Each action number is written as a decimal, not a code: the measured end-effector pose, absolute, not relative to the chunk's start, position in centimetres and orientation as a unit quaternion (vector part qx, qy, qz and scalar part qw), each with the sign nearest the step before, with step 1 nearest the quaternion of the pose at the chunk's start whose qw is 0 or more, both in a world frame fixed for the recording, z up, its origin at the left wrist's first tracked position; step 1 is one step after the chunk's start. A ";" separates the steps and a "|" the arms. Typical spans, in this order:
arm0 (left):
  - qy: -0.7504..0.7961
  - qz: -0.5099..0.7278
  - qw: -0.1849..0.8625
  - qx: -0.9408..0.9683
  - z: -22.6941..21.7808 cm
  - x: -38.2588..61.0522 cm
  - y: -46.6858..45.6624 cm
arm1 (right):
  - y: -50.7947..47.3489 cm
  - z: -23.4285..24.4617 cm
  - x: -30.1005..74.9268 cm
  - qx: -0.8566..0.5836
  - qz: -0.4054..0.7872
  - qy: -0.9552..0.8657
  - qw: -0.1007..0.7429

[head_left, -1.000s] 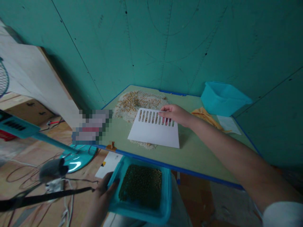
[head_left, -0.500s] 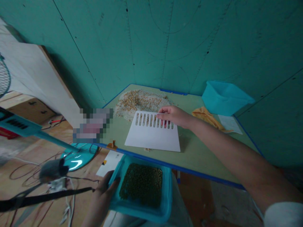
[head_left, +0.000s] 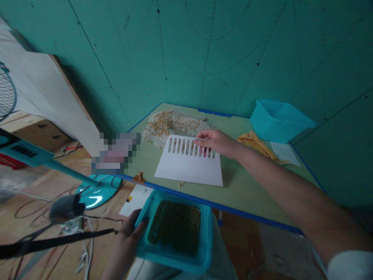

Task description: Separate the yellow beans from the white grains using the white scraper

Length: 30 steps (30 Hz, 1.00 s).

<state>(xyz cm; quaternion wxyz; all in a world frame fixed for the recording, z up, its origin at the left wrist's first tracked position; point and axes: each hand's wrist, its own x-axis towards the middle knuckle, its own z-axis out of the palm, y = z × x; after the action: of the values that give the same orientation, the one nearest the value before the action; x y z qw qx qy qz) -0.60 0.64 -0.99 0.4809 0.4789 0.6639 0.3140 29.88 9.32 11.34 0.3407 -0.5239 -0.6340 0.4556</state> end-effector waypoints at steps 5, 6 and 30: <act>0.659 0.309 0.489 0.481 -0.9 -0.7 0.8 | 9.7 11.1 30.6 -0.539 0.448 -0.621 0.350; 0.657 0.309 0.490 0.482 -0.9 -0.7 0.8 | 9.8 11.0 30.7 -0.540 0.450 -0.618 0.352; 0.678 0.328 0.482 0.448 0.8 0.7 0.1 | 9.0 11.0 29.2 -0.511 0.477 -0.636 0.327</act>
<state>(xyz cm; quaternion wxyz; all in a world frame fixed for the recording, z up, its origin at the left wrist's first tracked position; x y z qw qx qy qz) 0.71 0.09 0.79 0.4821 0.4479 0.6777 0.3283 29.16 9.00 10.99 0.3274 -0.5107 -0.6361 0.4769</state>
